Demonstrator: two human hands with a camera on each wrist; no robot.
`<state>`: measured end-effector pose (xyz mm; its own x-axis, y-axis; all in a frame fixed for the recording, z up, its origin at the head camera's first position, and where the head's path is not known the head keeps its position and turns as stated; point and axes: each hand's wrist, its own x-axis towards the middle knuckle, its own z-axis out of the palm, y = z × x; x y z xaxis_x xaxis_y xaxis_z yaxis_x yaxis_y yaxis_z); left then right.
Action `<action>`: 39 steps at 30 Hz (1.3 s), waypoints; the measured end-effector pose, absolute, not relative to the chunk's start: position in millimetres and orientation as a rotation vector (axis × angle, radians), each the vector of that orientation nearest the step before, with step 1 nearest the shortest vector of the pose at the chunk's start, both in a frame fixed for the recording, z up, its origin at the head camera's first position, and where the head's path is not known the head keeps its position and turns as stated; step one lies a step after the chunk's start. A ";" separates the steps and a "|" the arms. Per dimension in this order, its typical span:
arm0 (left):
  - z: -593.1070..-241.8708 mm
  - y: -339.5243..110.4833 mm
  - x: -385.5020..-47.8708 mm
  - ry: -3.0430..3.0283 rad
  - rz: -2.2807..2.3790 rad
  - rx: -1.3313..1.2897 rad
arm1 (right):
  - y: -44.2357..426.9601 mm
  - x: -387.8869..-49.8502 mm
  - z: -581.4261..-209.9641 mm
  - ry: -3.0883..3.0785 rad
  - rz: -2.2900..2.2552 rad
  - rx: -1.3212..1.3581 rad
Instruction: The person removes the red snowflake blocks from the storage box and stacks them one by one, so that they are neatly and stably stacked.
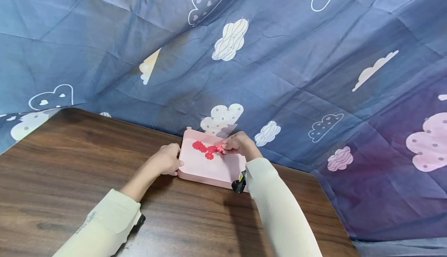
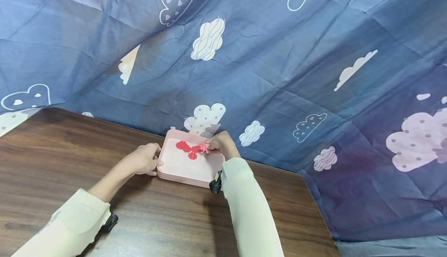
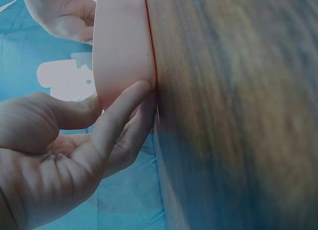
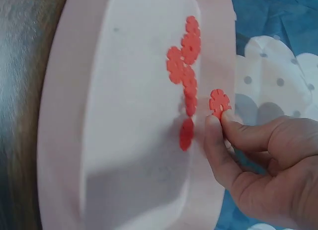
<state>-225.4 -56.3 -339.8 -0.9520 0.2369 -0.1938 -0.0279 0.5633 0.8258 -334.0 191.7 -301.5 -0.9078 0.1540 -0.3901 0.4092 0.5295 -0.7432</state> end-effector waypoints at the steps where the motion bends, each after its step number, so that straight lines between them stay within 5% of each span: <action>1: -339.6 -56.7 -225.3 2.512 1.340 0.172 | 193.7 -333.9 -299.4 2.496 -1.318 0.468; 22: -338.7 -57.4 -225.2 2.483 1.356 0.165 | 278.7 -321.4 -259.7 2.499 -1.139 0.413; 39: -339.1 -57.6 -226.4 2.476 1.360 0.168 | 345.3 -300.2 -281.0 2.519 -1.122 0.587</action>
